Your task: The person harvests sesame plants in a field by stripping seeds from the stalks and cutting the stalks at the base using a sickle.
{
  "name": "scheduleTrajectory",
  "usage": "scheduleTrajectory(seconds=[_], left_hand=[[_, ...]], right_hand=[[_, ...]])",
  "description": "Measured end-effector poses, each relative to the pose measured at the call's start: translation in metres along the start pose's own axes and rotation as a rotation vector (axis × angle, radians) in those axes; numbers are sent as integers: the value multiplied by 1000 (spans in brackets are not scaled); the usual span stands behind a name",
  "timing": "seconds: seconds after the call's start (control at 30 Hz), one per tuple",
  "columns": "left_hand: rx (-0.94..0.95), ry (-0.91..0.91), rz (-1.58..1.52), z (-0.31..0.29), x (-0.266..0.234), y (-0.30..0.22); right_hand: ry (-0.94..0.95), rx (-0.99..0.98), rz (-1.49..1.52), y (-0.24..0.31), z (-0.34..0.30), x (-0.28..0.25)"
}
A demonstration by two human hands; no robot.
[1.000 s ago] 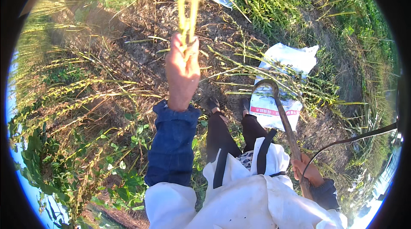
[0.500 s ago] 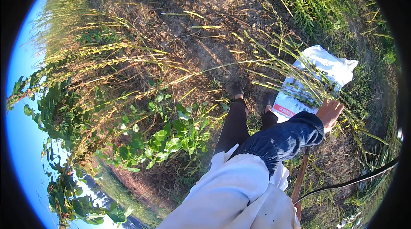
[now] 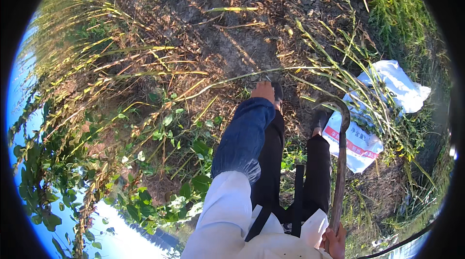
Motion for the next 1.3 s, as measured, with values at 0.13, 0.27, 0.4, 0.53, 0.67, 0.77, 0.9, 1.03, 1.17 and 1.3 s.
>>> scheduleTrajectory(seconds=[0.13, 0.27, 0.4, 0.53, 0.67, 0.77, 0.9, 1.03, 1.17, 1.3], left_hand=[[-8, -79, 92, 92, 33, 33], [33, -82, 231, 118, 64, 59], [14, 267, 45, 118, 89, 58], [240, -27, 48, 83, 7, 23], [408, -125, 138, 38, -97, -15], [355, -151, 315, -23, -188, -10], [278, -250, 575, -102, -291, -19], [287, -319, 789, -185, -372, -43], [375, -442, 920, -267, -442, -85], [289, -607, 1116, -368, -539, -93]], right_hand=[[30, 136, -27, 7, 34, 33], [29, 218, -60, 15, 61, 55], [2, 218, -72, 17, 65, 65], [5, 140, -52, 21, 55, 78], [9, 38, 17, 22, 27, 86], [-2, 14, -144, 12, 21, 78], [-38, 10, -306, 54, -25, 98], [137, -160, -253, 50, -31, 87], [126, -232, -181, 34, -40, 57], [124, -313, -173, 35, -45, 24]])
Point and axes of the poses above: each hand's wrist, its own z-axis towards the middle knuckle, its own x-axis out of the palm, y = z × x, the point moved 10 cm from there along z, towards the middle knuckle, and after that the axes turned 4 degrees about y, right-handed, at the moved point
